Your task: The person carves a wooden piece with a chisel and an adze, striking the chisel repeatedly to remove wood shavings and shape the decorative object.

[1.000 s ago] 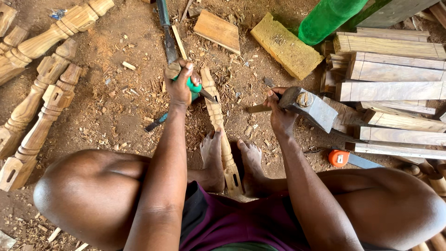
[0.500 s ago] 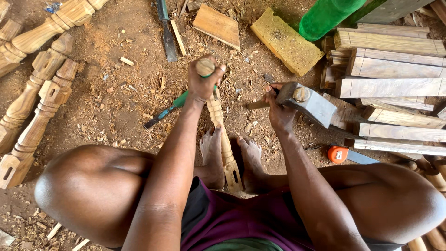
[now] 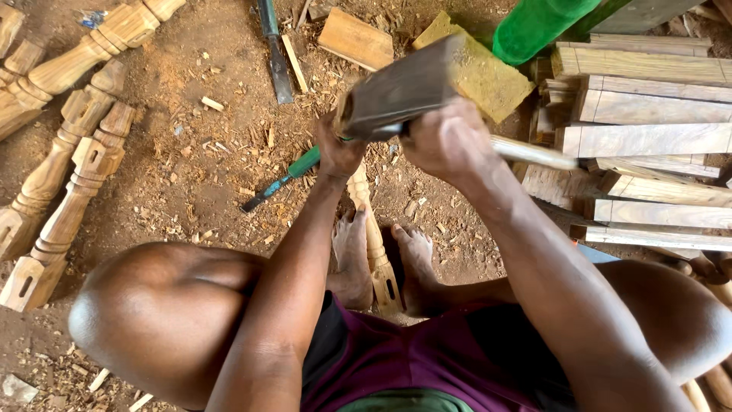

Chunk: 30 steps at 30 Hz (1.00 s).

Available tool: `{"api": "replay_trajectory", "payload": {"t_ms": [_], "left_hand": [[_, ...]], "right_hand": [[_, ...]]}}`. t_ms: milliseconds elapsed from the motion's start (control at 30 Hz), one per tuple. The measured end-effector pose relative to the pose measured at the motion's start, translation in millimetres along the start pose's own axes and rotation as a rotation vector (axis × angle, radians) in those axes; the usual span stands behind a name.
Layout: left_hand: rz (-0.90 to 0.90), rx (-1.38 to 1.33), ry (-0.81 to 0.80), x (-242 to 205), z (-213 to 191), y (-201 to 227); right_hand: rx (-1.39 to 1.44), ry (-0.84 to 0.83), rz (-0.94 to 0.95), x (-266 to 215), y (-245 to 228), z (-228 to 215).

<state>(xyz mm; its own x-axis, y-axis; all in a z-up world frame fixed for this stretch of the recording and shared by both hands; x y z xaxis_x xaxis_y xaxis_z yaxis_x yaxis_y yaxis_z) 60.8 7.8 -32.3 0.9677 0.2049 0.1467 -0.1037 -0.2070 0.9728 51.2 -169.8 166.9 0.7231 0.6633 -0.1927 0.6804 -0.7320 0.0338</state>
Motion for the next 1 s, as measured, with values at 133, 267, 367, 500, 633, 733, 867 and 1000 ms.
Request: {"api": "replay_trajectory", "payload": {"t_ms": [133,267,367,500,633,733,867,1000], "left_hand": [[0.315,0.4,0.044,9.3,5.5,25.4],[0.226,-0.018,0.009,19.2,19.8,36.9],[0.002,0.049,-0.013,11.6,18.9,16.8],[-0.056,-0.065,-0.13,10.0,26.3,15.7],[0.148,-0.069,-0.16,8.2,22.2,52.8],[0.038,-0.153,-0.099,13.5,25.2,38.2],[-0.059,-0.055,-0.115,0.9,28.8,-1.9],[-0.061,-0.088,-0.138,0.5,29.0,9.3]], "right_hand": [[0.089,0.337,-0.207,1.6,-16.3,-50.0],[-0.797,0.213,-0.366,-10.1,-22.7,-90.4],[0.426,0.842,-0.398,-23.1,9.5,-116.4],[0.457,0.655,-0.198,-3.5,6.8,-38.0],[0.232,0.085,0.018,6.2,6.6,-10.2],[0.433,0.301,0.072,-6.7,14.8,-53.8],[0.566,0.913,-0.203,-40.6,13.2,-88.1],[0.438,0.69,-0.126,-17.5,-1.6,-20.7]]}}
Point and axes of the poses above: each hand's wrist, its own x-axis towards the middle knuckle, its own z-axis out of the palm, y = z × x, the point moved 5 cm from there along x, towards the middle knuckle, and after that the axes turned 12 degrees about -z, right-handed, at the moved point
